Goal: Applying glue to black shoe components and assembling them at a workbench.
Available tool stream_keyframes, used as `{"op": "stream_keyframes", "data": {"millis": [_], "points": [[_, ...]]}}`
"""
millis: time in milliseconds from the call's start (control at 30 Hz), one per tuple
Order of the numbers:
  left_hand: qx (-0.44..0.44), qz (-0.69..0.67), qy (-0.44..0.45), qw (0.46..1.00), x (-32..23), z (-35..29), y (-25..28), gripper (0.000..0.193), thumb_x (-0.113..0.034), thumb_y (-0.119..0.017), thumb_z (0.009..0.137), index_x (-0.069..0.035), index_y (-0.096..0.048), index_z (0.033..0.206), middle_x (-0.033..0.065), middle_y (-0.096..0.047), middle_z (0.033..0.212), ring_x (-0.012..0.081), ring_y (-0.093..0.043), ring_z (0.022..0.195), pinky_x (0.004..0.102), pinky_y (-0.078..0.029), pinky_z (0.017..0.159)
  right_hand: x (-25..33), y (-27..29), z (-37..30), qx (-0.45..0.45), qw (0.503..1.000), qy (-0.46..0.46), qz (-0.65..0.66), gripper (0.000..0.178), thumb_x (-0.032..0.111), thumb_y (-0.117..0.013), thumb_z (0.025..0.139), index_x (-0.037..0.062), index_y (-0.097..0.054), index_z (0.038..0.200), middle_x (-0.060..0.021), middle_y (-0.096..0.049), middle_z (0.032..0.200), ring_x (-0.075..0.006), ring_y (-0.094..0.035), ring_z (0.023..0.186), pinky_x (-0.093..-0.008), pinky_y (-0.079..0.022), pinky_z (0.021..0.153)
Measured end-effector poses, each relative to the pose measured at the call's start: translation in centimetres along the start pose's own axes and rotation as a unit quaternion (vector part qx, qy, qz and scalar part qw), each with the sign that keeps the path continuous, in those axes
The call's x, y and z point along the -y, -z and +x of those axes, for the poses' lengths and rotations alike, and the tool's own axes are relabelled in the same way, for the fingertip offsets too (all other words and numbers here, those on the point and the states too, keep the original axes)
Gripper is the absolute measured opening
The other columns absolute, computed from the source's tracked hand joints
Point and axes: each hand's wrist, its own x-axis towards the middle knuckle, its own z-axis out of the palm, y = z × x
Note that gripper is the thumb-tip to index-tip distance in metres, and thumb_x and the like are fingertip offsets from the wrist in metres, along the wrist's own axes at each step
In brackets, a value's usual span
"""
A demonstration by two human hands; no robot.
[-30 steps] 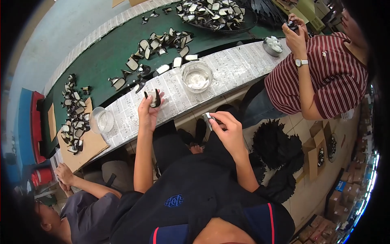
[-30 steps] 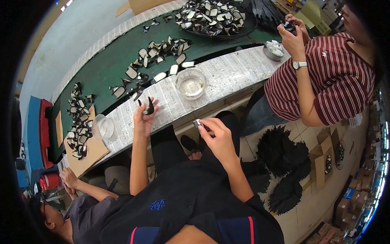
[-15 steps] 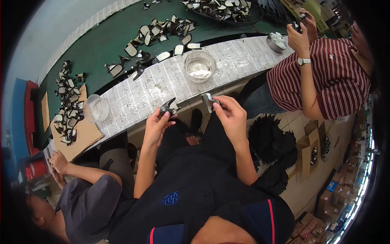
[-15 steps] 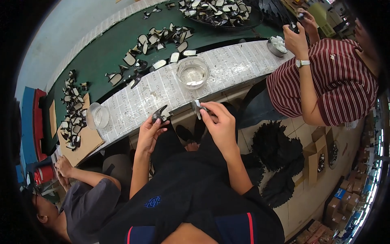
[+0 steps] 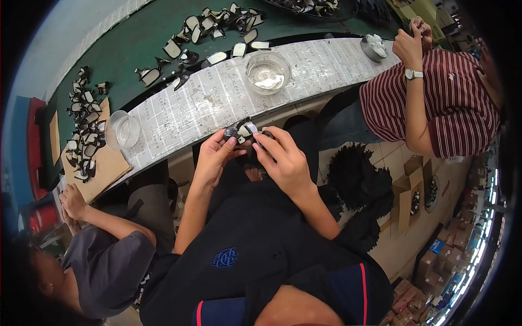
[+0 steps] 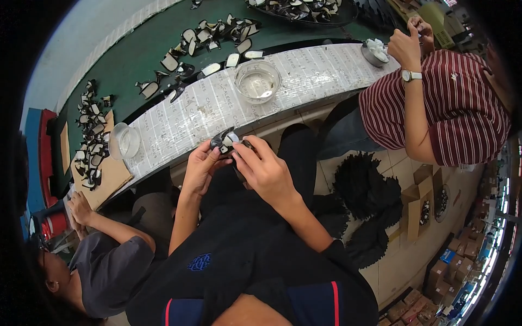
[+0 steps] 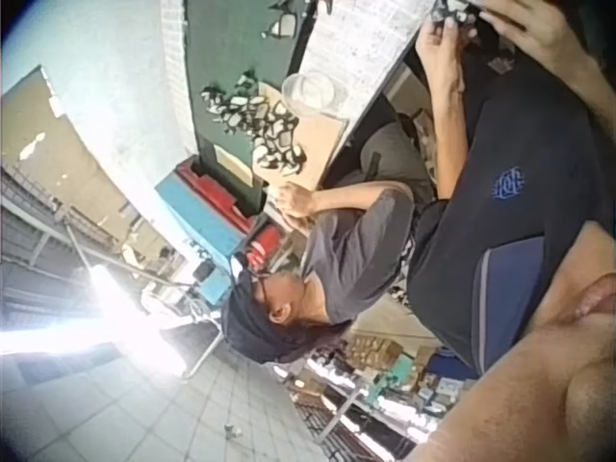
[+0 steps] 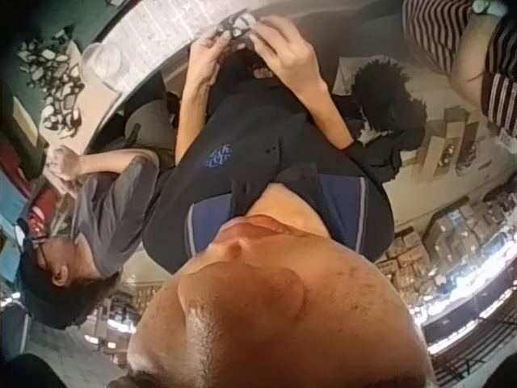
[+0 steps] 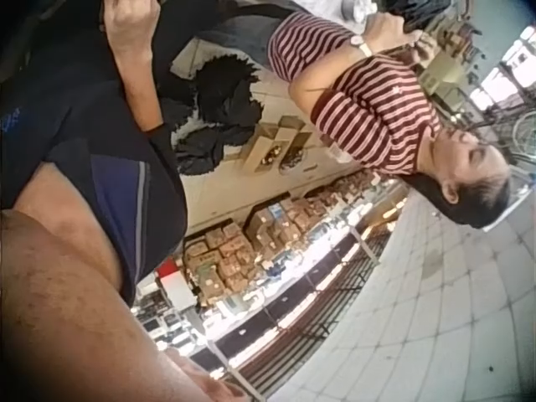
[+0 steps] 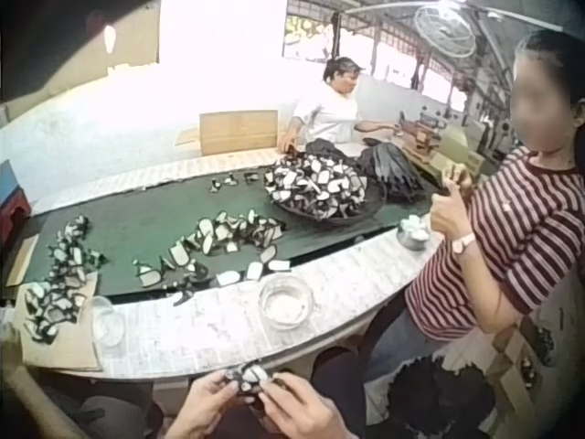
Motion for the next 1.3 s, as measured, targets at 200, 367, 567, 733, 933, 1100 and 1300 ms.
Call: {"op": "stream_keyframes", "data": {"millis": [200,367,567,733,933,1100,1300], "points": [[0.006,-0.006,0.008,1.000,0.1,0.1,-0.4,0.029,-0.013,-0.061,0.101,0.002,-0.059,0.126,0.0105,-0.069,0.115,0.0196,-0.069,0.103,0.0316,-0.059,0.086,0.3,0.0,-0.4,0.023,1.000,-0.005,0.004,0.027,0.006,-0.075,0.084,0.0024,-0.068,0.110,-0.0132,-0.064,0.108,-0.0254,-0.069,0.079,-0.0331,-0.058,0.064],[0.012,-0.006,0.010,1.000,0.3,0.5,-0.4,0.029,-0.013,-0.062,0.100,0.002,-0.060,0.125,0.0096,-0.069,0.113,0.0171,-0.069,0.100,0.0315,-0.059,0.087,0.2,-0.2,-0.6,0.027,1.000,-0.008,-0.003,0.027,0.007,-0.076,0.084,0.0026,-0.068,0.109,-0.0129,-0.064,0.107,-0.0258,-0.068,0.078,-0.0330,-0.057,0.063],[0.023,-0.004,0.014,1.000,0.1,0.7,-0.3,0.029,-0.013,-0.063,0.100,0.002,-0.060,0.125,0.0091,-0.069,0.113,0.0159,-0.068,0.099,0.0313,-0.060,0.087,0.3,-0.1,-0.5,0.022,0.999,-0.031,0.034,0.026,0.007,-0.075,0.084,0.0015,-0.068,0.109,-0.0134,-0.064,0.107,-0.0274,-0.068,0.085,-0.0339,-0.057,0.067],[0.032,-0.008,0.021,0.999,0.3,0.7,0.0,0.030,-0.013,-0.062,0.100,0.002,-0.059,0.125,0.0094,-0.069,0.113,0.0159,-0.069,0.099,0.0314,-0.059,0.087,0.6,0.9,0.0,0.037,0.996,-0.046,0.065,0.025,0.006,-0.075,0.084,0.0002,-0.069,0.107,-0.0141,-0.064,0.105,-0.0280,-0.067,0.090,-0.0346,-0.057,0.074],[0.045,0.001,0.025,0.999,0.0,0.6,0.0,0.032,-0.014,-0.061,0.100,0.003,-0.057,0.127,0.0109,-0.069,0.116,0.0192,-0.069,0.102,0.0311,-0.059,0.088,1.3,2.3,0.3,0.022,0.976,-0.154,0.154,0.024,0.002,-0.075,0.083,0.0006,-0.071,0.106,-0.0139,-0.066,0.104,-0.0275,-0.068,0.087,-0.0334,-0.056,0.075],[0.035,0.020,0.024,0.999,-0.5,0.3,-0.7,0.034,-0.014,-0.060,0.101,0.003,-0.057,0.130,0.0122,-0.068,0.118,0.0213,-0.070,0.104,0.0300,-0.059,0.087,0.2,2.8,0.5,0.018,0.989,-0.120,0.087,0.023,-0.002,-0.074,0.085,-0.0010,-0.072,0.108,-0.0119,-0.066,0.108,-0.0160,-0.069,0.086,-0.0265,-0.059,0.071],[0.048,0.029,0.029,0.998,-0.2,0.4,-1.1,0.032,-0.013,-0.061,0.101,0.003,-0.058,0.127,0.0115,-0.068,0.117,0.0215,-0.070,0.103,0.0293,-0.059,0.086,-0.4,2.3,0.7,0.044,0.996,-0.061,0.047,0.025,0.002,-0.074,0.085,0.0000,-0.070,0.109,-0.0137,-0.065,0.107,-0.0258,-0.068,0.087,-0.0332,-0.057,0.074]]}}
